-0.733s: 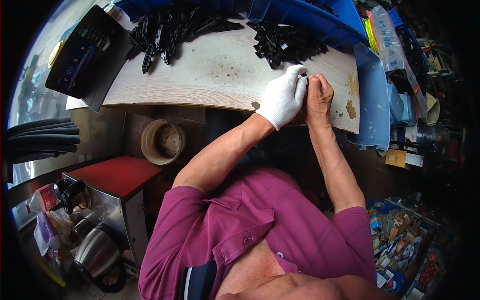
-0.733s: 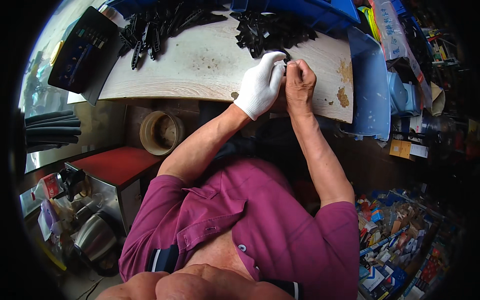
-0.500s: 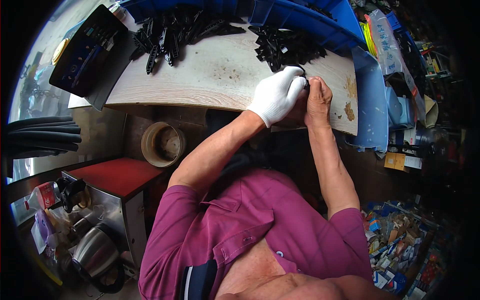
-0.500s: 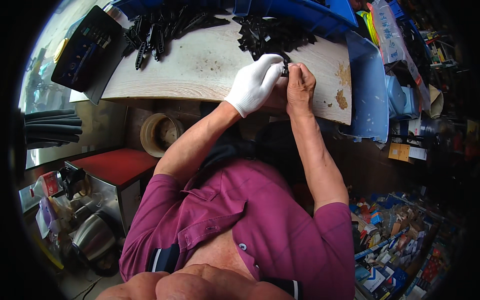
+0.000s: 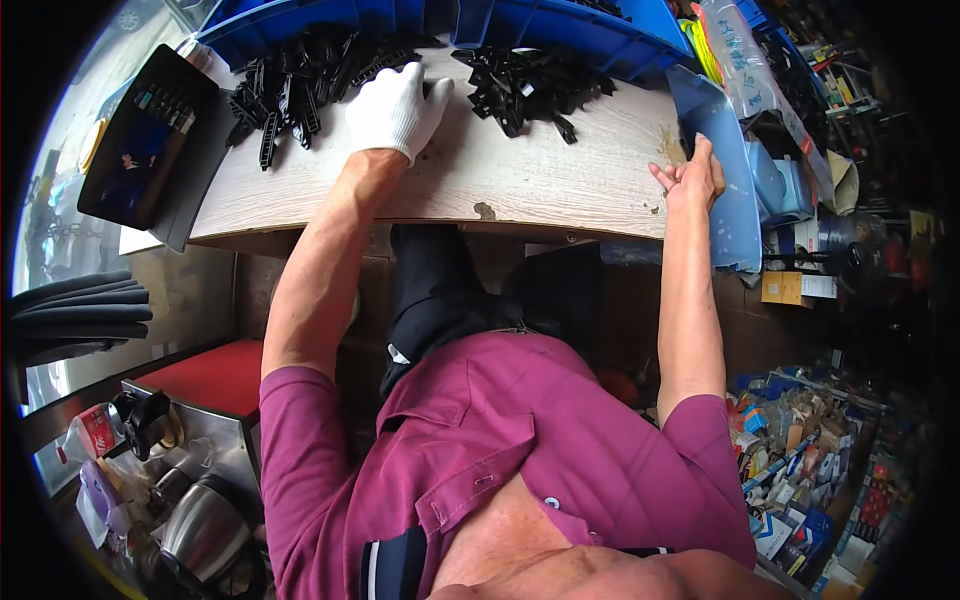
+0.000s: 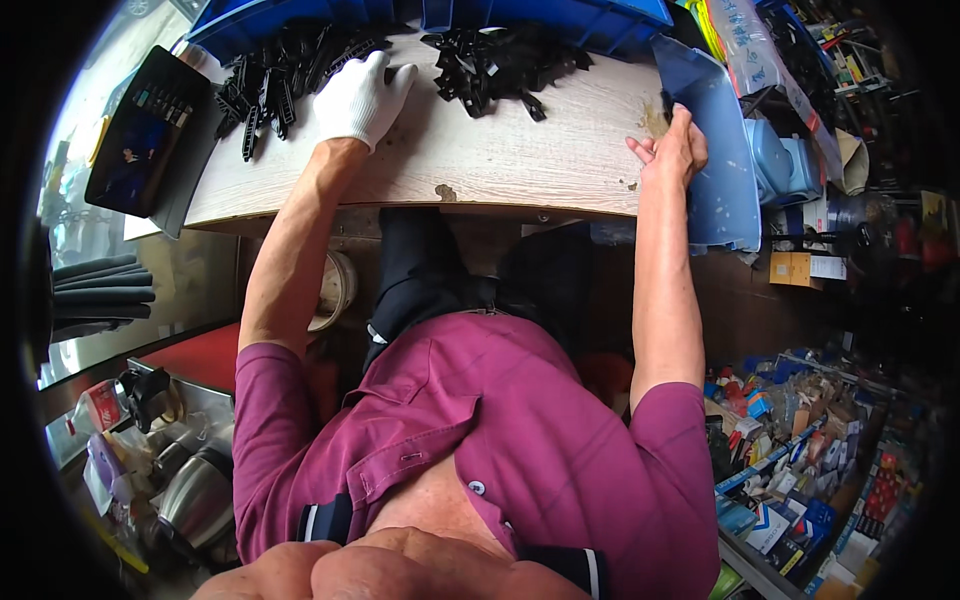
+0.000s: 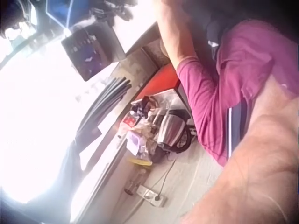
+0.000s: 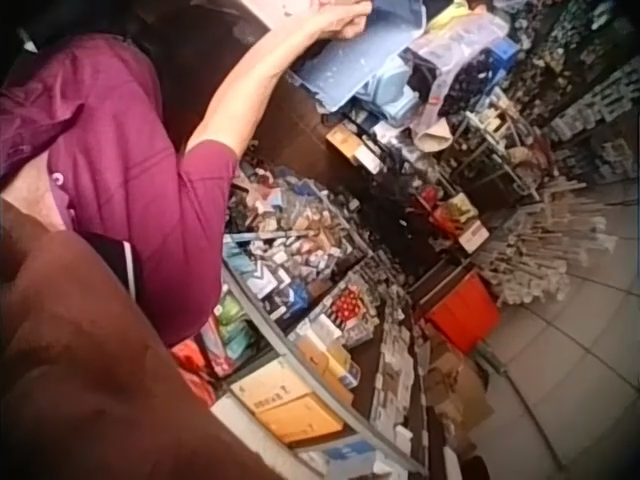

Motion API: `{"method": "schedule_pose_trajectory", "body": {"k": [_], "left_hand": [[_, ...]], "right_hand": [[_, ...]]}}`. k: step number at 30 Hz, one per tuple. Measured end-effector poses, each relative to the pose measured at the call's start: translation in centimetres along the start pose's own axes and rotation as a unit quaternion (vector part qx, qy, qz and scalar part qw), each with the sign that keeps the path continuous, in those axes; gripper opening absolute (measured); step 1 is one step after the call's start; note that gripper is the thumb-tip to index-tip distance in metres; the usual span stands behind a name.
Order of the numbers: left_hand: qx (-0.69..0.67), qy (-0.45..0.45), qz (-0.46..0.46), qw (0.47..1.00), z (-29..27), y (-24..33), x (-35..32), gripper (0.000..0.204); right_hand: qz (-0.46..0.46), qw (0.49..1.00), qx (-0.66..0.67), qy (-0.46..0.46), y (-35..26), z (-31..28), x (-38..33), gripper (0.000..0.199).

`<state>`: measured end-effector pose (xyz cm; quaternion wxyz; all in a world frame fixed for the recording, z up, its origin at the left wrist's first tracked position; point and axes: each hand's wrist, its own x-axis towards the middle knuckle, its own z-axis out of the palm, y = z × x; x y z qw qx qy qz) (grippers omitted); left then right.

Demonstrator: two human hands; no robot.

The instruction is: Inspecting and sorting small black plastic components at a workbench.

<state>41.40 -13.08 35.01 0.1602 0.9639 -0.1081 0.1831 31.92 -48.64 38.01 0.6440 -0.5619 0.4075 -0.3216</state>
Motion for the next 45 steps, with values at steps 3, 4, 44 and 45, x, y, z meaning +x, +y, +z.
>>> {"method": "schedule_pose_trajectory", "body": {"k": [3,4,44,45], "left_hand": [[0.022,0.036,0.028,0.999,-0.4,0.3,-1.6,0.029],[-0.009,0.044,0.06,0.997,-0.1,-0.2,-1.9,0.022],[-0.118,0.181,0.04,0.975,-2.4,5.0,-7.5,0.032],[-0.046,0.192,0.034,0.98,-1.9,3.3,-7.0,0.026]], "right_hand": [[-0.008,0.988,-0.023,-0.154,1.2,0.5,-2.2,0.035],[0.006,0.98,-0.057,-0.188,1.4,1.1,-2.8,0.036],[0.018,0.891,-0.062,-0.448,4.2,4.3,-12.6,0.031],[0.02,0.891,-0.062,-0.449,4.1,4.4,-12.9,0.031]]}}
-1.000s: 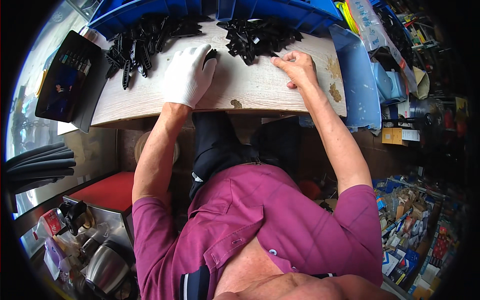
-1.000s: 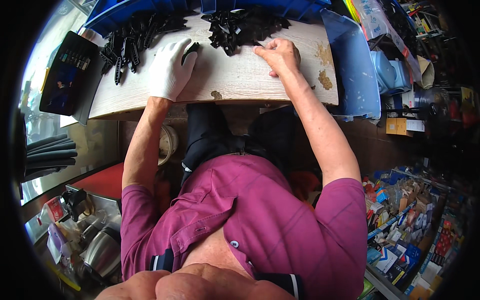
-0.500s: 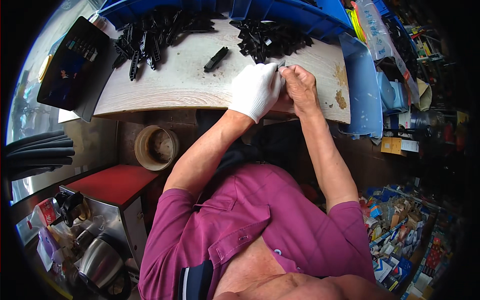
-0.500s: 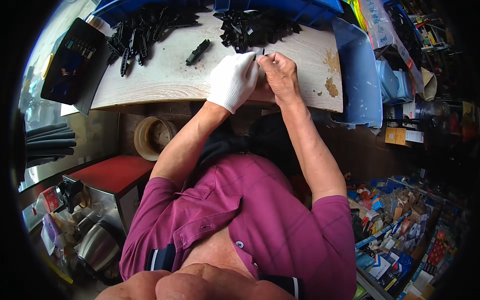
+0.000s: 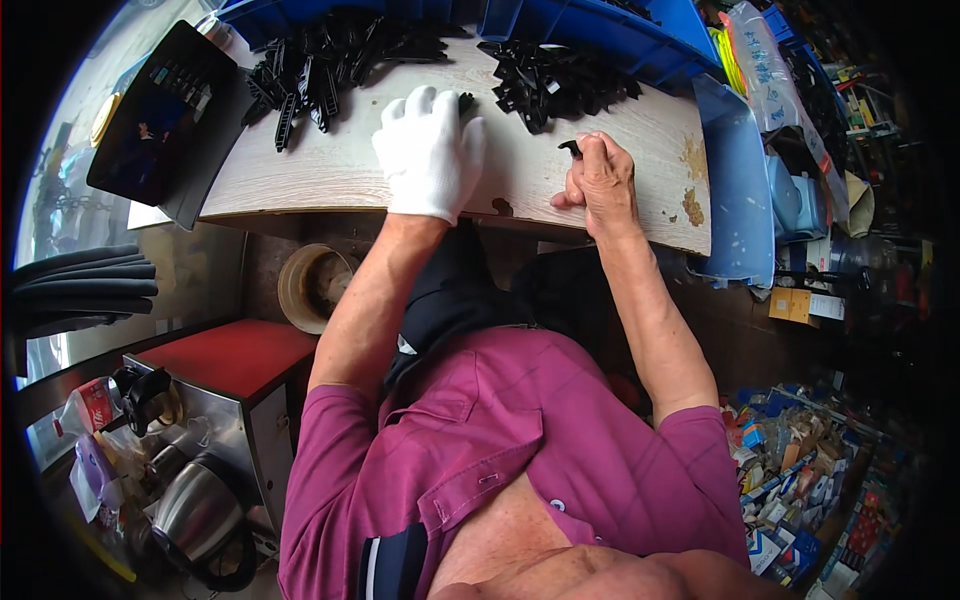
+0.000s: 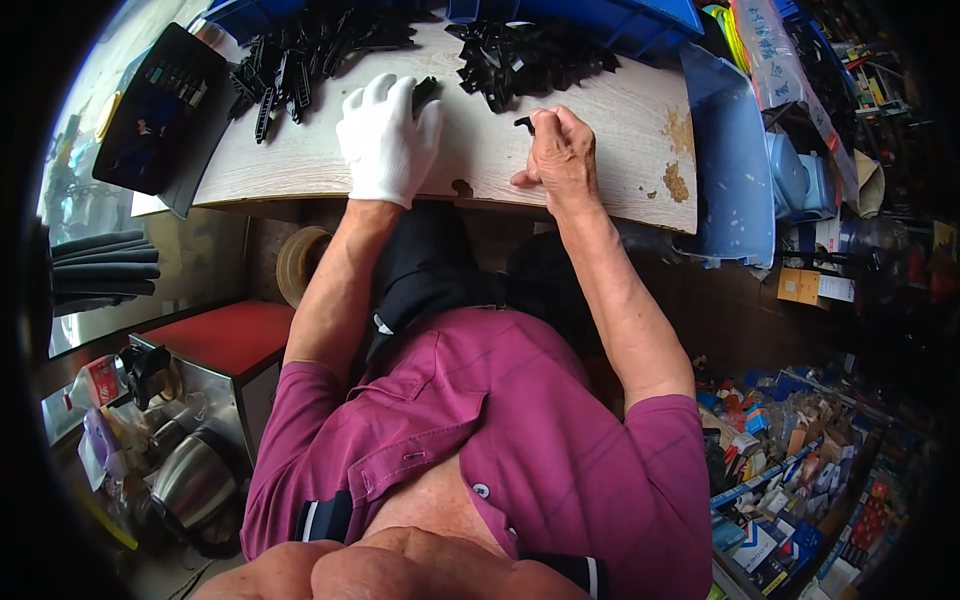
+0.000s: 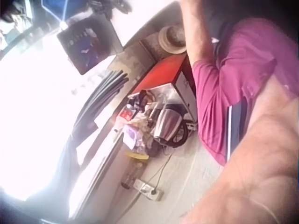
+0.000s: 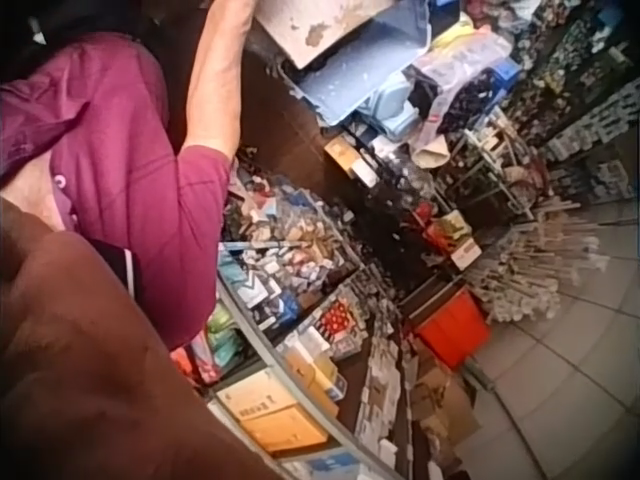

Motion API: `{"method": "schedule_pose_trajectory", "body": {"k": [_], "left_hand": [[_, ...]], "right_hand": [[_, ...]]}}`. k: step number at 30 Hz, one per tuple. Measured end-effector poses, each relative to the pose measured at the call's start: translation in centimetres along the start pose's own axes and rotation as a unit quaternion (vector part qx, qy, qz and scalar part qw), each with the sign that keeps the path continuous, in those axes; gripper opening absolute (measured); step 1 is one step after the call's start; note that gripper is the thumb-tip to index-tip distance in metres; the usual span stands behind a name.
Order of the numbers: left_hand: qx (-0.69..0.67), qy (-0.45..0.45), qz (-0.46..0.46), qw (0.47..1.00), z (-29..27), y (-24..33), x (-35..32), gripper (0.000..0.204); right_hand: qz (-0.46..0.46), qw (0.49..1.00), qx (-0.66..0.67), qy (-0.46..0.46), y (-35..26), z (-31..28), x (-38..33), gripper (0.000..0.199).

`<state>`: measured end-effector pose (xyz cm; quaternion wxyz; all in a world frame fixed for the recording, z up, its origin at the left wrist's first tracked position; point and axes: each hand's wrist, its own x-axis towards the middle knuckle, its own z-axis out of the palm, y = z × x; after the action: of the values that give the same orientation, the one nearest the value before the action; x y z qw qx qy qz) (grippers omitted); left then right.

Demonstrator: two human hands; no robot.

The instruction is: Inspecting and sorting small black plastic components at a workbench.

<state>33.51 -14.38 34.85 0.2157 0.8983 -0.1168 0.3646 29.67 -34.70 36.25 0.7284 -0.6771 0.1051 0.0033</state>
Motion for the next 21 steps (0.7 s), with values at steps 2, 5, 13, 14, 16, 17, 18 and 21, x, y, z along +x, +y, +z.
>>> {"method": "schedule_pose_trajectory", "body": {"k": [2,5,13,14,16,17,18,21], "left_hand": [[0.064,-0.069,0.002,0.996,0.5,-2.3,0.4,0.015],[-0.001,-0.08,0.033,0.996,0.8,-2.4,0.3,0.012],[-0.415,-0.205,-0.069,0.884,-0.4,4.1,-1.4,0.015],[-0.422,-0.227,-0.069,0.875,-0.2,4.3,-1.3,0.015],[-0.427,-0.223,-0.076,0.873,0.2,4.6,-1.2,0.015],[-0.431,-0.218,-0.082,0.872,0.4,4.9,-1.2,0.016],[-0.446,-0.191,-0.08,0.871,0.8,4.9,-1.3,0.016],[-0.433,-0.211,-0.114,0.869,1.0,4.9,-1.2,0.016]], "right_hand": [[0.002,0.999,0.018,0.031,-0.2,0.4,0.0,0.029],[0.005,0.997,0.036,0.065,-0.7,0.8,-0.2,0.03],[-0.014,0.991,0.078,0.106,0.1,0.6,-0.2,0.027],[-0.013,0.99,0.076,0.119,-0.2,1.0,-0.4,0.027],[-0.021,0.993,0.056,0.105,0.2,0.9,-0.4,0.027],[-0.021,0.993,0.051,0.105,0.2,0.7,-0.6,0.028],[-0.044,0.993,0.054,0.095,0.5,0.6,-0.5,0.028],[-0.066,0.992,0.037,0.096,1.1,0.7,-0.2,0.025]]}}
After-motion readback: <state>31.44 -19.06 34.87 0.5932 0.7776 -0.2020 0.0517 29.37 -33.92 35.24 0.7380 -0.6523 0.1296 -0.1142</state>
